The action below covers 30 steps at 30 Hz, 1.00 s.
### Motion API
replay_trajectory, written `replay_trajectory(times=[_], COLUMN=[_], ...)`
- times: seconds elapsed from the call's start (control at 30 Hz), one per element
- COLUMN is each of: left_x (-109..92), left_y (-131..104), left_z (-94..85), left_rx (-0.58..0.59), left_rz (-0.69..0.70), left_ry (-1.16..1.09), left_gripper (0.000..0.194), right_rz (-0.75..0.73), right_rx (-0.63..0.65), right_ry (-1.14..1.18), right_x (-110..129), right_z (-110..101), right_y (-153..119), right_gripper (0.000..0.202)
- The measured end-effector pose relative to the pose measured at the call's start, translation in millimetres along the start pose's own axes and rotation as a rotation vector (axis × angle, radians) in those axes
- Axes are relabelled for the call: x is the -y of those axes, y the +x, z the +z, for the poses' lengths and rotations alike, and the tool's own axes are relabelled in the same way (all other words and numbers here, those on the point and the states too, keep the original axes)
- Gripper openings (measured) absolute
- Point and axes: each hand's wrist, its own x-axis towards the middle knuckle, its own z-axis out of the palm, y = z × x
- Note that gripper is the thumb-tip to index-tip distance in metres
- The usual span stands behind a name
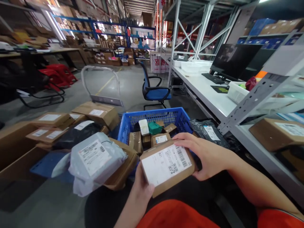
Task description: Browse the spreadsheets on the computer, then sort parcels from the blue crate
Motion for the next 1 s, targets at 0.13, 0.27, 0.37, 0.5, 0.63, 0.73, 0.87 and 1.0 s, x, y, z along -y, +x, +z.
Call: replay_trajectory(times=[0.13,0.27,0.37,0.5,0.63,0.73,0.87,1.0], left_x=[-4.3,-3.4,1.1,9.5,19.1,23.4,21.9,13.3], left_y=[-7.9,-9.4,-10.6,-13.1,-14.9,-15.4,-16.9,-20.0], left_z=[15.3,8.6,9.2,17.3,20.5,18.8,17.1,21.5], left_rx=[-0.064,-0.071,-0.103,-0.139,-0.156,-0.177,-0.198,-0.204], left_rz=[-0.063,-0.093,-0.079,-0.048,-0.052,-0.048,-0.038,-0.036], left_ry=[-0.006,-0.054,-0.065,-0.063,-0.074,-0.058,-0.036,-0.019], left_gripper=[0.093,0.100,0.103,0.106,0.113,0.118,0.121,0.120], right_rz=[0.002,-0.005,-0.032,-0.081,-0.119,-0.077,-0.060,-0.069], right_rx=[0.010,-0.012,-0.032,-0.070,-0.120,-0.141,-0.150,-0.155], right_ry=[0.012,0.041,0.063,0.132,0.211,0.254,0.275,0.247], right_x=[7.2,10.4,8.7,-0.8,-13.2,-19.4,-23.7,-25.8], right_z=[-4.1,-5.1,-5.3,-6.8,-6.1,-2.8,1.1,1.7], right_y=[-3.9,-4.3,-2.5,1.8,5.8,8.4,11.0,11.7], right_gripper=[0.107,0.108,0.108,0.104,0.097,0.092,0.090,0.090])
